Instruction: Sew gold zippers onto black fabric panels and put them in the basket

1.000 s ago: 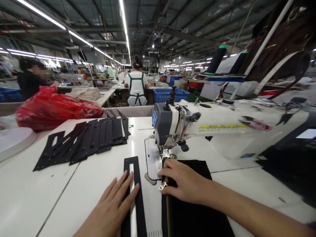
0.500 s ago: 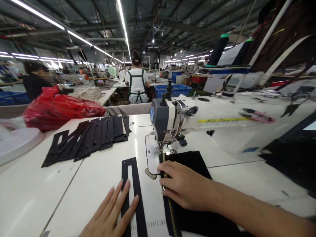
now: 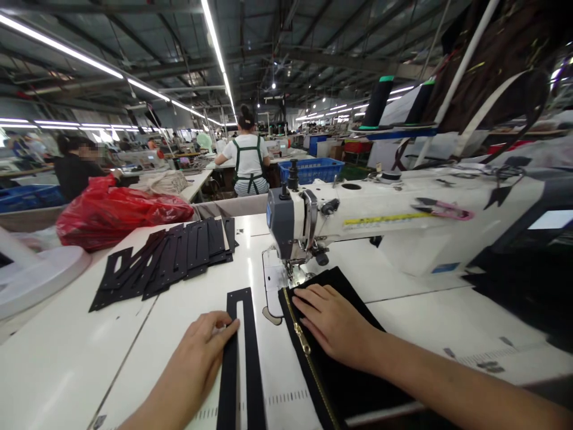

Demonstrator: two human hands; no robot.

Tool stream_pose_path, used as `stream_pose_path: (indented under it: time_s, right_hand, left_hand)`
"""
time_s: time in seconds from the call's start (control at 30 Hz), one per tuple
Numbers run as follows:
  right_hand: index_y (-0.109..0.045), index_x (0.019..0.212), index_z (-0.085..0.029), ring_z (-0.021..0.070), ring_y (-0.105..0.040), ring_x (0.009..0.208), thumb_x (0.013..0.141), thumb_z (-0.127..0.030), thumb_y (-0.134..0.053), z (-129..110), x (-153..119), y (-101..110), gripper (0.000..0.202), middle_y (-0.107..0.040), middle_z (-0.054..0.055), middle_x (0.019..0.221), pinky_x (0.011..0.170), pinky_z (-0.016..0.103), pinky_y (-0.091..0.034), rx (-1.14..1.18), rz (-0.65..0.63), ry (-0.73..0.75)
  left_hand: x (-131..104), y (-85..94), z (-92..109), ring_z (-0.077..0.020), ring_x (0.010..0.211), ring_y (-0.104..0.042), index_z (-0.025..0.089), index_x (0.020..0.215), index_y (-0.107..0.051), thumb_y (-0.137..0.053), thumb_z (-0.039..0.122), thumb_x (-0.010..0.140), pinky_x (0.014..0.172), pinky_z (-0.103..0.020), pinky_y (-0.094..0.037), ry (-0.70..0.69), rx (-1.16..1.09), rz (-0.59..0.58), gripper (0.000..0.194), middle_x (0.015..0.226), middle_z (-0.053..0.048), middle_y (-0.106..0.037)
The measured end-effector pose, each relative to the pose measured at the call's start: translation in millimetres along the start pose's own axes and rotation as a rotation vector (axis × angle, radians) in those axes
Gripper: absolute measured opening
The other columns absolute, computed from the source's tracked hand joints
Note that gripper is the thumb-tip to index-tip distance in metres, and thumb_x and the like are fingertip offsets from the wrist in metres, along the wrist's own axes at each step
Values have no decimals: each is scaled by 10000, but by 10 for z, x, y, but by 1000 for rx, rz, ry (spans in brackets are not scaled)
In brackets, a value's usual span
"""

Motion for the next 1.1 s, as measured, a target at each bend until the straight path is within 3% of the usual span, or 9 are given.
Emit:
stream_pose_path:
  time_s: [0.1, 0.2, 0.33, 0.43, 0.5, 0.67, 0.77, 0.9, 1.1]
  right_hand:
    - [-481, 1257, -93, 247, -402, 1203, 897, -184, -363, -37, -53, -14, 390, -466, 107, 1316, 995, 443, -338, 6, 4, -22]
    - [-393, 1325, -98, 231, -325, 1275, 901, -277, -395, -23, -118, -66, 461, -367, 105, 1382, 1041, 447, -294, 40, -31, -56]
    - [-376, 1337, -108, 230, -302, 1289, 883, -285, -418, 3, -161, -87, 490, -343, 107, 1390, 1054, 459, -272, 57, -40, -93]
    - [-366, 1343, -112, 223, -302, 1289, 843, -175, -420, 3, -169, -83, 506, -343, 113, 1391, 1049, 454, -281, 46, -35, -92]
    - [-363, 1344, -122, 220, -306, 1288, 815, -129, -426, 6, -176, -60, 533, -361, 115, 1385, 1046, 450, -289, 56, -8, -88]
    - [-333, 1361, -180, 194, -305, 1287, 814, -139, -432, 49, -206, -23, 557, -372, 72, 1389, 1065, 426, -255, 108, 66, -112]
    - [-318, 1367, -160, 192, -307, 1285, 830, -165, -418, 71, -217, -39, 546, -364, 71, 1394, 1065, 422, -249, 113, 85, -130]
    - [-319, 1367, -141, 236, -344, 1262, 867, -189, -386, 80, -192, -55, 507, -376, 88, 1384, 1030, 476, -283, 113, 84, -131]
    - [-333, 1364, -251, 314, -359, 1245, 888, -300, -424, 117, -116, -64, 487, -377, 117, 1379, 979, 556, -295, 241, -22, -165]
  left_hand:
    - [61, -42, -100, -219, 996, -589, 227, 1170, -544, -326, 108, 857, 794, -367, -536, -29, 52, 63, 399, 1144, -100, -574]
    - [130, 25, -3, -196, 1028, -589, 206, 1249, -471, -338, 139, 884, 836, -330, -527, -83, 40, 144, 394, 1202, -88, -567]
    - [292, 68, 421, -189, 1109, -540, 124, 1274, -434, -350, 119, 900, 886, -296, -498, -215, -1, 234, 384, 1248, -136, -530]
    - [427, -91, 762, -210, 1053, -579, 79, 1166, -522, -329, 97, 906, 850, -326, -525, -334, 55, 193, 324, 1123, -145, -614]
    - [500, -210, 877, -224, 993, -609, 73, 1099, -561, -305, 102, 915, 811, -357, -545, -371, 72, 137, 317, 1040, -144, -649]
    - [599, -286, 761, -235, 1006, -595, 114, 1048, -593, -281, 134, 937, 783, -386, -549, -280, 48, 117, 332, 1088, -176, -608]
    - [568, -348, 729, -237, 1171, -481, 122, 1124, -554, -298, 133, 934, 900, -414, -485, -353, 57, 99, 319, 1211, -170, -545]
    - [540, -428, 676, -231, 1240, -400, 110, 1196, -507, -296, 163, 935, 970, -426, -420, -389, 31, 63, 340, 1283, -154, -492]
    - [551, -447, 591, -239, 1147, -506, 187, 1238, -485, -362, 297, 928, 914, -359, -480, -339, 29, -35, 351, 1266, -119, -518]
Point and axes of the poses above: each hand's wrist, its own x-axis towards the middle knuckle, its own y-axis out of the back of the hand, z = x × y, the point moved 9 cm from there along x, towards the middle knuckle
